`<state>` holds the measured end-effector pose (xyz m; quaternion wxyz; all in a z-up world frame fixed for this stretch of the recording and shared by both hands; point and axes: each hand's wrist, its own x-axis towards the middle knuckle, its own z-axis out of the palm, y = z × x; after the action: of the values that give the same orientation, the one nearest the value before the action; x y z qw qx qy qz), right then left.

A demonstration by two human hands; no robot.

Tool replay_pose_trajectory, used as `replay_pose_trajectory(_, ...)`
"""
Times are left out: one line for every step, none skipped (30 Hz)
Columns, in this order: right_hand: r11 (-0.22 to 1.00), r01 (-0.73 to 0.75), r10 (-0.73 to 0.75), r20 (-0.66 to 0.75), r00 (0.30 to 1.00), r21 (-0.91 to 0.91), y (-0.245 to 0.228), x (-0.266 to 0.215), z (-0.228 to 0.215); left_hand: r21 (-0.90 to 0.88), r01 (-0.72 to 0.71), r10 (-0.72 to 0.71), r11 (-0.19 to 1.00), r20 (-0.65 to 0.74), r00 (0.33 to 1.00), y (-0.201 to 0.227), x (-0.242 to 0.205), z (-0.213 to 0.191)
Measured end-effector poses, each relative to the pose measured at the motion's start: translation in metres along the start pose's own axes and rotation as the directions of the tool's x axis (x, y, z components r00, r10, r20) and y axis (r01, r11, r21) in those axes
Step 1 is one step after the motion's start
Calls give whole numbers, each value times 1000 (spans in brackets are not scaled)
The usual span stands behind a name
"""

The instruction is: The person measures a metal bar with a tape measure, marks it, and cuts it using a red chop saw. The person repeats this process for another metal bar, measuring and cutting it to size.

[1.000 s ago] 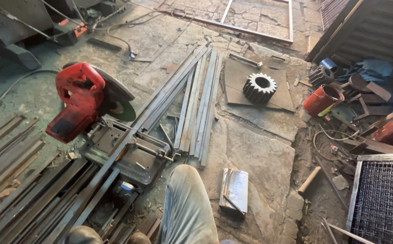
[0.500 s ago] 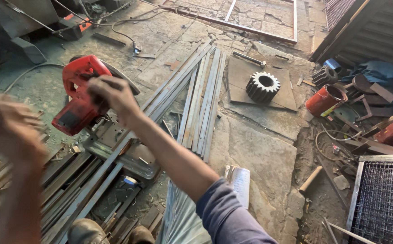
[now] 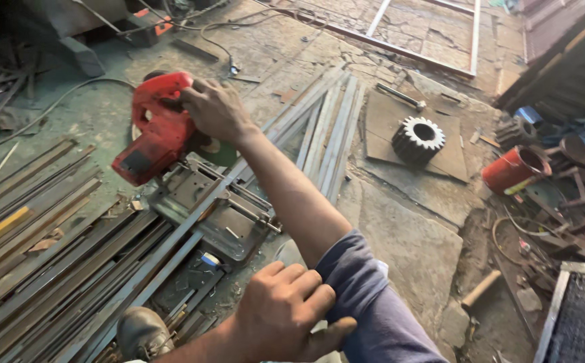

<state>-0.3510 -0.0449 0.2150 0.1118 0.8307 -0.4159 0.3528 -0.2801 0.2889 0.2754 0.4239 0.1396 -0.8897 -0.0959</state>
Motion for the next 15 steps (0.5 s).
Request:
replay_pose_trajectory(996,27,-24,32,999,-90,-1,5,-1,3,-20,20,1000,-16,1000,-1,-2,-2)
replay_pose_trajectory(993,52,-47,49,998,-104,0,8,-2,3,-41,41,999,-27,999,-2,-5,-3)
replay_pose_trajectory(990,78,-70,65,995,-118,1,12,-1,30,-43,44,999,-16,999,-2,-7,-2)
replay_pose_trajectory(986,102,-91,83,992,-132,2,16,1,54,-46,47,997,-4,999,-1,-10,-1)
replay_pose_trajectory(981,116,-102,99,990,-152,4,18,5,78,-49,49,996,8,999,0,-13,0)
replay_pose_trajectory(977,128,-109,114,987,-172,5,20,10,92,-86,83,992,32,996,0,-17,0)
replay_pose_trajectory(971,140,-116,129,985,-192,7,21,16,105,-123,117,987,56,992,1,-21,0)
replay_pose_trajectory(972,124,-101,118,988,-202,8,24,22,117,-158,149,981,78,986,1,-24,1)
replay_pose_trajectory(971,108,-87,107,990,-211,9,27,28,82,-195,190,977,68,979,1,-26,3)
replay_pose_trajectory(972,97,-77,101,992,-216,7,30,34,51,-227,224,973,54,973,2,-27,7)
replay_pose_trajectory(973,78,-54,116,992,-218,5,33,39,20,-259,258,966,39,965,1,-29,8)
replay_pose_trajectory(974,59,-31,131,991,-218,4,35,42,-4,-247,247,969,23,969,-1,-32,7)
replay_pose_trajectory(975,40,-8,146,989,-219,3,36,43,-28,-236,236,971,7,972,-4,-36,7)
replay_pose_trajectory(969,4,41,177,983,-246,1,39,44,-55,-222,223,973,-2,975,-10,-39,5)
replay_pose_trajectory(961,-30,89,207,974,-274,2,43,45,-48,-256,254,966,-40,966,-20,-42,6)
